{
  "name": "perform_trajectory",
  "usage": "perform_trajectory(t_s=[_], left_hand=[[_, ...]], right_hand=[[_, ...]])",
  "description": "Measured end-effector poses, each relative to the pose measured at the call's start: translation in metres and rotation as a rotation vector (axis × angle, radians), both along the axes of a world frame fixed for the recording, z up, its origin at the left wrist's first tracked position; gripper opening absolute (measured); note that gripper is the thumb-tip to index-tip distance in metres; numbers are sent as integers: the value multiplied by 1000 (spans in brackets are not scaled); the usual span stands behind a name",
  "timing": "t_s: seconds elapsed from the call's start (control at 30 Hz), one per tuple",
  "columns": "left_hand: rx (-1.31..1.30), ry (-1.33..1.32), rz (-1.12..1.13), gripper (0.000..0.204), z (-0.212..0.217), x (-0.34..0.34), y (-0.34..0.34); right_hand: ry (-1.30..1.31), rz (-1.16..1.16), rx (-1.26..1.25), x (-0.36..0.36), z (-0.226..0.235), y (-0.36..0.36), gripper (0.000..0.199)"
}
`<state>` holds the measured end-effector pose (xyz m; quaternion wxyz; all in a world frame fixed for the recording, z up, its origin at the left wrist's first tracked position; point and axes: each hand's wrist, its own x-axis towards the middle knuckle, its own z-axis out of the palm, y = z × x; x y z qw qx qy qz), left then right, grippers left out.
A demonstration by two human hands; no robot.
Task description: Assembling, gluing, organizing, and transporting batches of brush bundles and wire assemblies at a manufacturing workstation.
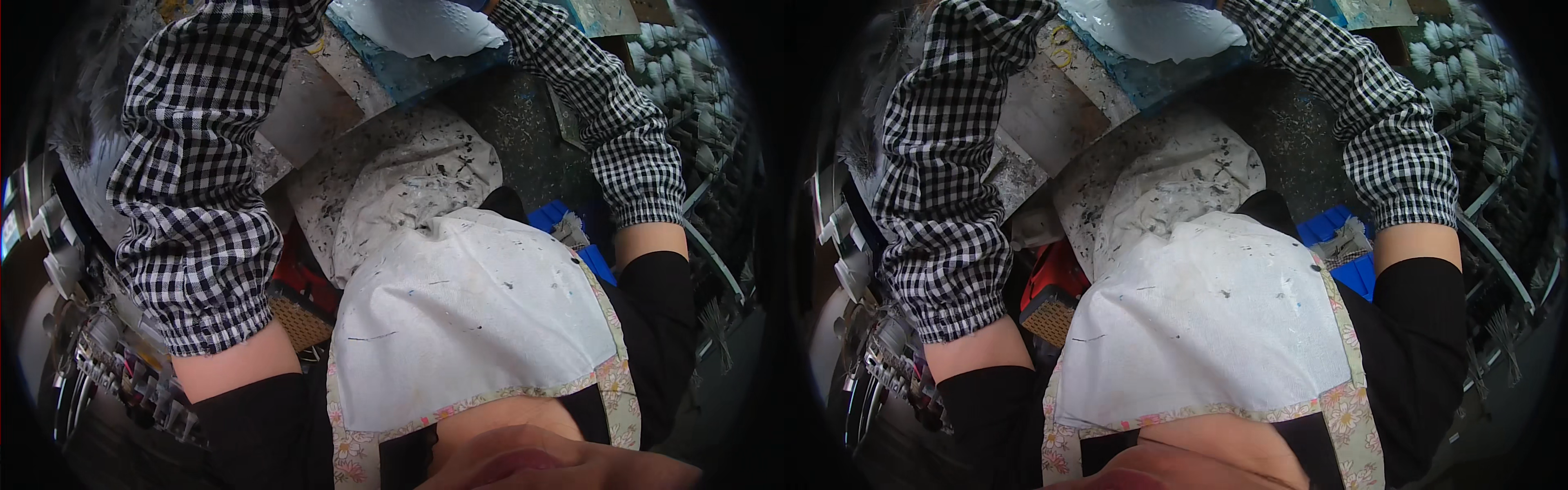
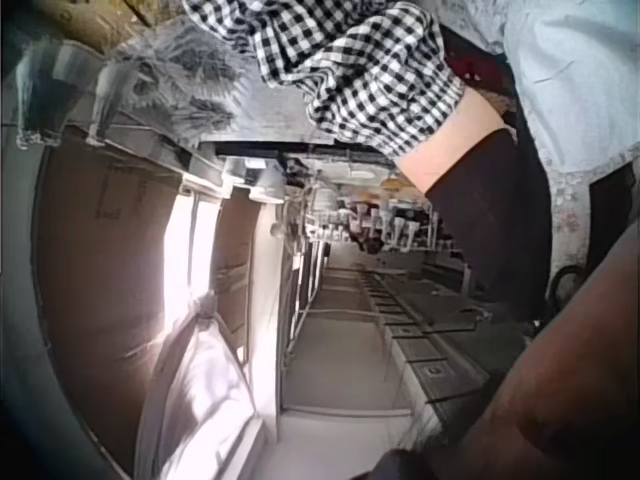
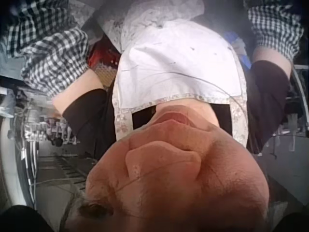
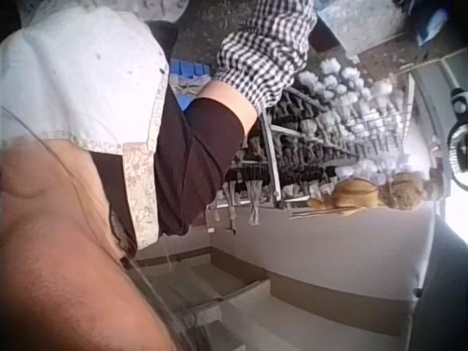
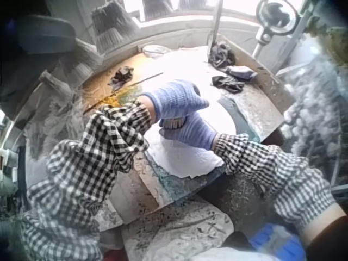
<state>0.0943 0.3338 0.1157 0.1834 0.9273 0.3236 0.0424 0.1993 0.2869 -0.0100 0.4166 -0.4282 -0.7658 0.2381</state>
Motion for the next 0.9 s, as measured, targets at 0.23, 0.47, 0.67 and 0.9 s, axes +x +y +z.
perform_trajectory(t_s=[0.23, 0.47, 0.67, 0.9], left_hand=[[27, 10, -12, 43, 0, 1, 2], [-36, 16, -2, 43, 0, 3, 3], [-19, -24, -13, 44, -6, 3, 1], [-42, -37, 8, 44, -6, 8, 1]], right_hand=[[116, -9, 49, -7, 0, 2, 49], [127, -15, -21, -6, -3, 3, 47], [212, 35, -80, -9, 6, -8, 50], [128, 61, 3, 0, -6, 2, 49]])
